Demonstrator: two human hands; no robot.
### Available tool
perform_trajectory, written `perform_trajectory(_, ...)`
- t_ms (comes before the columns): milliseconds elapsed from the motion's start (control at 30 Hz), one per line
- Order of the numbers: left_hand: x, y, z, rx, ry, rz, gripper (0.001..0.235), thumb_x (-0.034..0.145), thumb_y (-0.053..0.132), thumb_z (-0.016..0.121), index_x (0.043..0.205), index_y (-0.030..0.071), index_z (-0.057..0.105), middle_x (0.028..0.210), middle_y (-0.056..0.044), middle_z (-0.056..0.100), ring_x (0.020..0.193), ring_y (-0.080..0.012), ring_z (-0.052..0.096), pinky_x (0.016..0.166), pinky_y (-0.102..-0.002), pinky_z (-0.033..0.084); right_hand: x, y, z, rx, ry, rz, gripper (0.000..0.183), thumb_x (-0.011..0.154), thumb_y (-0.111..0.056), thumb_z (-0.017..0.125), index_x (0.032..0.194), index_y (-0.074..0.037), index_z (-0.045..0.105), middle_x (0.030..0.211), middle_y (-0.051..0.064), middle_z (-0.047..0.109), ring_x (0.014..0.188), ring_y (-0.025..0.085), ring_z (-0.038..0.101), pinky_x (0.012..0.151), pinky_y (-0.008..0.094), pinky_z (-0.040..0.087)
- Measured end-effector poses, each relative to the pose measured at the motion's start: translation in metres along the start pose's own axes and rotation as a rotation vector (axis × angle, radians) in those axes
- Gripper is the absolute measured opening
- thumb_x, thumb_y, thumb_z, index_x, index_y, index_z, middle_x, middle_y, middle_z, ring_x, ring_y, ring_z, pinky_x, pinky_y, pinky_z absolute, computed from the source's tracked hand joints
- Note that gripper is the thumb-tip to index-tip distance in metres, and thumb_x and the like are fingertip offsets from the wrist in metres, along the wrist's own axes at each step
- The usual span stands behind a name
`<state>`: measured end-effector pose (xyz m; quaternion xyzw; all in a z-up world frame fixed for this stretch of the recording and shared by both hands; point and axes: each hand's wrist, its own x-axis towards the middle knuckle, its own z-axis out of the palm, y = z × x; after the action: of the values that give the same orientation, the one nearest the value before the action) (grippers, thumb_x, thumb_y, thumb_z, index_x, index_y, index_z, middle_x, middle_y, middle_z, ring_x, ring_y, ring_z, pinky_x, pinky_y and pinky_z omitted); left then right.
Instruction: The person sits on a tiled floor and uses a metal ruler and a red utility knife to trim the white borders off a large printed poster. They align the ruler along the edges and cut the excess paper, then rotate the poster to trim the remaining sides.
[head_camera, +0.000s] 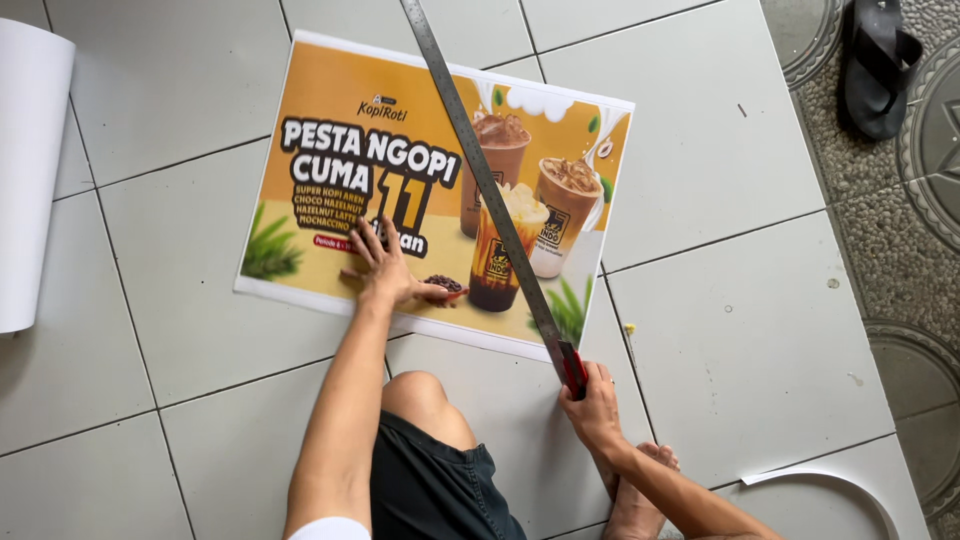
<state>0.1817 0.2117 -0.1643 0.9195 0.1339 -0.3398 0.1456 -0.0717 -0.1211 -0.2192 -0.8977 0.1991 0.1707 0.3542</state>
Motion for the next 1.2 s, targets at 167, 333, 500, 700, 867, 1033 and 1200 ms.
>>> perform_trajectory(167,0.062,-0.027,-0.007,0.182,0.079,0.157,0.175,0.037,0.084,0.084,0.164,0.022,-0.021,0.168,-0.016,-0.030,0.153,-0.0477,-0.024,0.111,-0.084,0.001,0.002,-0.010,-0.002,0.037,0.061,0.029,0.022,0.088,-0.022,0.071,0.100,-0.011,0.057,0.093,0.005,0.055,0.084,0.024,0.050,0.076,0.038,0.046)
perform_trajectory(333,0.029,0.013,-0.005,0.136,0.056,-0.032,0.151,0.060,0.058,0.093,0.166,0.025,-0.010,0.168,-0.023,-0.024,0.153,-0.0474,-0.021,0.110,-0.083,0.000,-0.020,0.005,-0.006,0.033,-0.028,0.079,0.041,0.087,-0.030,0.074,0.120,-0.014,0.056,0.114,0.006,0.056,0.097,0.025,0.055,0.085,0.039,0.049)
perform_trajectory(500,-0.044,0.067,0.043,0.068,-0.060,0.008,0.162,0.047,0.097,0.063,0.166,0.018,-0.014,0.168,-0.021,-0.028,0.155,-0.0430,-0.023,0.107,-0.085,0.008,-0.009,0.006,-0.001,0.040,0.007,0.050,0.036,0.087,-0.024,0.072,0.119,-0.012,0.058,0.104,0.008,0.061,0.089,0.028,0.059,0.078,0.042,0.050)
perform_trajectory(700,-0.014,0.034,0.044,0.141,-0.027,0.053,0.172,0.047,0.086,0.082,0.161,0.019,-0.028,0.166,-0.021,-0.036,0.152,-0.0450,-0.030,0.107,-0.087,0.003,0.016,-0.004,-0.009,0.101,-0.022,0.029,0.033,0.086,-0.029,0.080,0.101,-0.013,0.056,0.088,0.005,0.063,0.075,0.026,0.055,0.071,0.039,0.047)
perform_trajectory(867,0.011,-0.038,0.014,0.423,-0.035,0.253,0.173,0.046,0.089,0.080,0.162,0.021,-0.028,0.163,-0.021,-0.039,0.152,-0.0465,-0.028,0.109,-0.085,0.007,0.012,-0.005,-0.010,0.153,-0.049,0.050,0.038,0.081,-0.031,0.087,0.102,-0.014,0.061,0.091,0.002,0.069,0.079,0.021,0.063,0.077,0.036,0.053)
perform_trajectory(1033,0.034,-0.098,0.014,0.679,0.009,0.361,0.180,0.040,0.095,0.080,0.159,0.019,-0.033,0.164,-0.021,-0.040,0.153,-0.0474,-0.028,0.114,-0.080,0.003,0.003,0.011,0.001,0.118,-0.084,-0.006,0.039,0.082,-0.031,0.087,0.104,-0.015,0.059,0.094,0.003,0.063,0.080,0.024,0.056,0.074,0.036,0.049)
perform_trajectory(1200,0.023,-0.128,-0.009,0.889,-0.036,0.342,0.184,0.041,0.079,0.097,0.161,0.023,-0.031,0.168,-0.019,-0.035,0.157,-0.0436,-0.022,0.118,-0.075,0.002,0.000,0.023,0.003,0.142,-0.067,-0.080,0.060,0.076,-0.029,0.089,0.127,-0.014,0.060,0.134,0.001,0.058,0.109,0.024,0.064,0.094,0.035,0.054)
